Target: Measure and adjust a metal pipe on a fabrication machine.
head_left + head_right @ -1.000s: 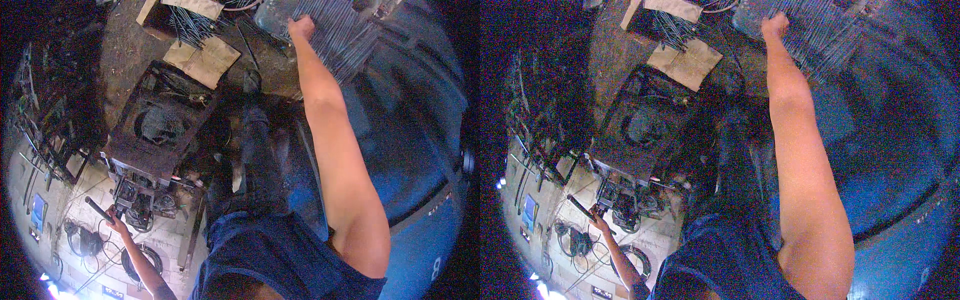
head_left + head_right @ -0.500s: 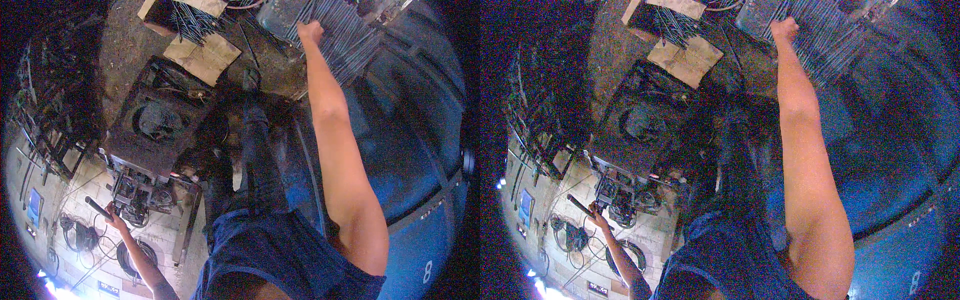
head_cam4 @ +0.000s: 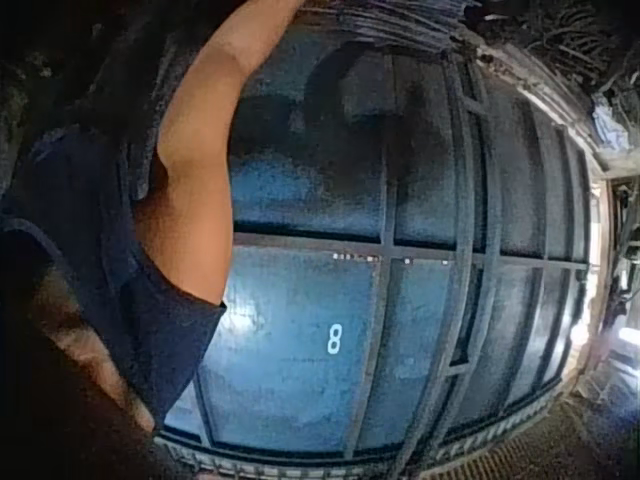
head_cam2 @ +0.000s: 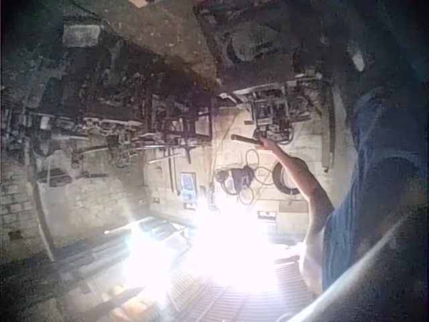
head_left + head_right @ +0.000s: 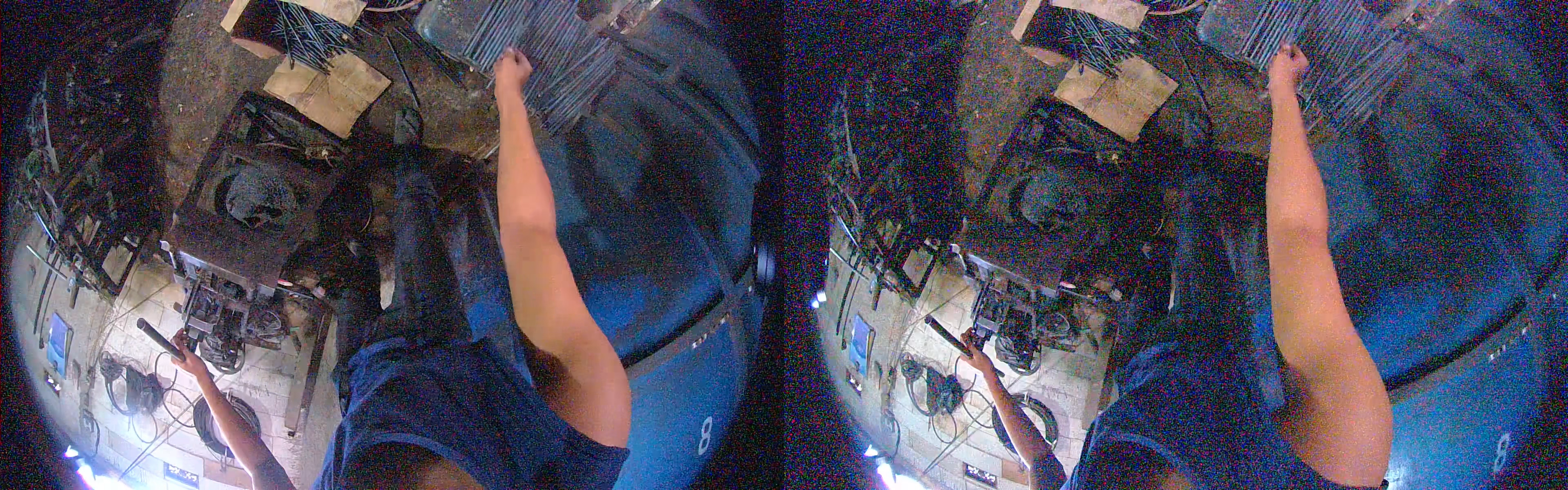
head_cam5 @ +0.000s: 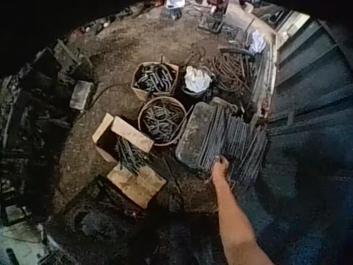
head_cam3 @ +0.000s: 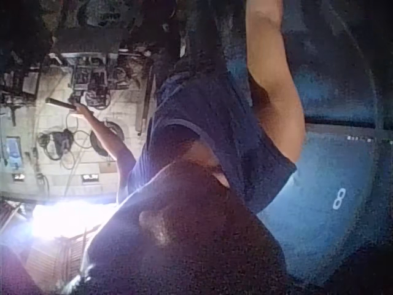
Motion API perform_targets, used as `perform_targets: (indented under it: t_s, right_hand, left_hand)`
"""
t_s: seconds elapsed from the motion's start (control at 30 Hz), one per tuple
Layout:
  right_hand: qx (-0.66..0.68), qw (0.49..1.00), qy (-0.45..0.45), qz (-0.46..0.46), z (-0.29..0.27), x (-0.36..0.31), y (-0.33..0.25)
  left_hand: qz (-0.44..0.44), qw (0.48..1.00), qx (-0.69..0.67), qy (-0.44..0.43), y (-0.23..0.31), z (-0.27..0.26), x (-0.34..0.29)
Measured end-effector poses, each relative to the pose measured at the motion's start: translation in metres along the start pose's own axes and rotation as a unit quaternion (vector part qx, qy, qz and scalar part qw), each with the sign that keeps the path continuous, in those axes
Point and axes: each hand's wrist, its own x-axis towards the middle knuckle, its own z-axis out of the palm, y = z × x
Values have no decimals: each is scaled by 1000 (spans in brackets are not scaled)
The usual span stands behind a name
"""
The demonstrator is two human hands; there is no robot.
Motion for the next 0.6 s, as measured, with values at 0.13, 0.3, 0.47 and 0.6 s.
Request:
perform_targets:
  t_s: [0.13,0.3,0.47,0.6]
  right_hand:
    - [78,993,40,85,-21,-57,-21]
    - [48,986,-81,139,-26,-172,-59]
    - [-1,968,-214,132,-23,-300,-98]
    - [-21,952,-297,74,-19,-408,-119]
  left_hand:
    - [12,1000,-7,3,-7,8,2]
    - [31,998,48,37,-23,10,4]
    - [114,978,169,53,23,7,0]
    - [78,975,191,83,79,13,-19]
